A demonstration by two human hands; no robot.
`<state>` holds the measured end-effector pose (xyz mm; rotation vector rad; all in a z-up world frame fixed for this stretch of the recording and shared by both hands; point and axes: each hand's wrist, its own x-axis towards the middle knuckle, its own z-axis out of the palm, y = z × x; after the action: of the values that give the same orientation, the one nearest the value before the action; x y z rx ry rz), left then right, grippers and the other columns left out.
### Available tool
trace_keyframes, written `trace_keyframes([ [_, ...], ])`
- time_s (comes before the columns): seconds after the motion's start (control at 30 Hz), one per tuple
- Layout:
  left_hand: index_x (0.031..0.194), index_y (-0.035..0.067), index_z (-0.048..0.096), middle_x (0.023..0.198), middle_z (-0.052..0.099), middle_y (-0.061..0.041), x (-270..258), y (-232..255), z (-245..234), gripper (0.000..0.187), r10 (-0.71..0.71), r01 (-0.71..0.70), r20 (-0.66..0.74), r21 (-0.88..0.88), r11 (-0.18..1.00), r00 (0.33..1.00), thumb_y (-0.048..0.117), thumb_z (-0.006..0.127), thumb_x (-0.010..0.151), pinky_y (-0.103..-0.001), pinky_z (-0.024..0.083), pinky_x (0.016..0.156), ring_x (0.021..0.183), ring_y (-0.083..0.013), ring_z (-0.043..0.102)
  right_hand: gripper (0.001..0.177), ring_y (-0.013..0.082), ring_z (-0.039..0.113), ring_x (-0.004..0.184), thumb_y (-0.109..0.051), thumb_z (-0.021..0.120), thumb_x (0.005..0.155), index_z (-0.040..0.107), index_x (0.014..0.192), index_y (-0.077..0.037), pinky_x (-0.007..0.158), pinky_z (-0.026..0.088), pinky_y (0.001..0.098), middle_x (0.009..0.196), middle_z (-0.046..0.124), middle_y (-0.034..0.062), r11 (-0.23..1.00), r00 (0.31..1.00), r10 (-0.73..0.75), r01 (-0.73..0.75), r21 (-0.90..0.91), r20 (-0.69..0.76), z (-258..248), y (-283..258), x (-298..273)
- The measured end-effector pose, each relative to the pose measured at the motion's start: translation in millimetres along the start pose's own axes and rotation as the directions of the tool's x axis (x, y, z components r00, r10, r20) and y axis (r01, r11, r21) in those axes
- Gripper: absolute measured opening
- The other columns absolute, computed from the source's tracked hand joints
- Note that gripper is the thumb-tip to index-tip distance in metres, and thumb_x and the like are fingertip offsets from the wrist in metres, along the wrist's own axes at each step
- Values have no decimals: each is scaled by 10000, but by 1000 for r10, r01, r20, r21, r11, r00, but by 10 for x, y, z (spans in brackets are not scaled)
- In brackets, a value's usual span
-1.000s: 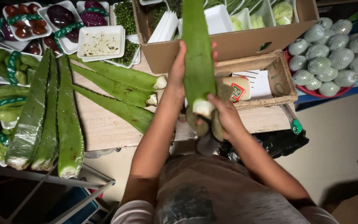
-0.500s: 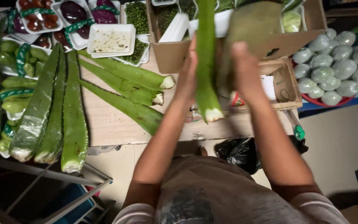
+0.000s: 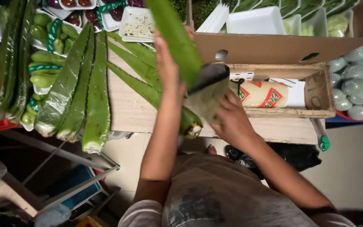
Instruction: Wrapping individual aloe vera leaves in plastic film and packing them into a wooden crate.
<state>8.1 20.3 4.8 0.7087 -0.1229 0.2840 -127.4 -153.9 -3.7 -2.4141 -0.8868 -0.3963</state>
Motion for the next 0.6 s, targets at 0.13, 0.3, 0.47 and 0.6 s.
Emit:
trace_keyframes([
  [0.13,1445,29,525,1246,723,-182,216,335,-225,771,-107,106,1,-130,986,994,631,477,966,-362,629,796,998,-244,727,319,339,623,1190,-41,687,850,678,1167,-73,844,564,407,1305,648,185,878,940,342,-316,361,-10,12,302,-497],
  [0.3,1508,65,478,1351,696,-193,356,499,-417,732,-90,122,146,-231,965,985,584,503,992,-418,628,1030,1190,-307,714,371,115,653,934,-134,623,853,621,1222,-176,794,532,270,1100,680,-19,218,272,959,-523,824,-81,-248,853,-1397],
  [0.47,1480,46,518,1362,677,-212,407,439,-448,822,-205,250,171,-307,918,964,568,679,867,-457,554,1153,1244,-333,684,477,230,686,1137,-47,590,738,687,1200,-113,1104,570,380,1202,723,42,130,219,961,187,974,-170,-980,645,-1756],
  [0.6,1466,64,551,1310,723,-194,384,463,-358,782,-247,310,222,-326,893,943,523,733,859,-400,652,1014,1133,-285,748,601,281,676,1265,-34,603,685,694,1279,-64,1257,508,436,1320,732,122,140,48,981,500,854,-189,-791,1010,-2478],
])
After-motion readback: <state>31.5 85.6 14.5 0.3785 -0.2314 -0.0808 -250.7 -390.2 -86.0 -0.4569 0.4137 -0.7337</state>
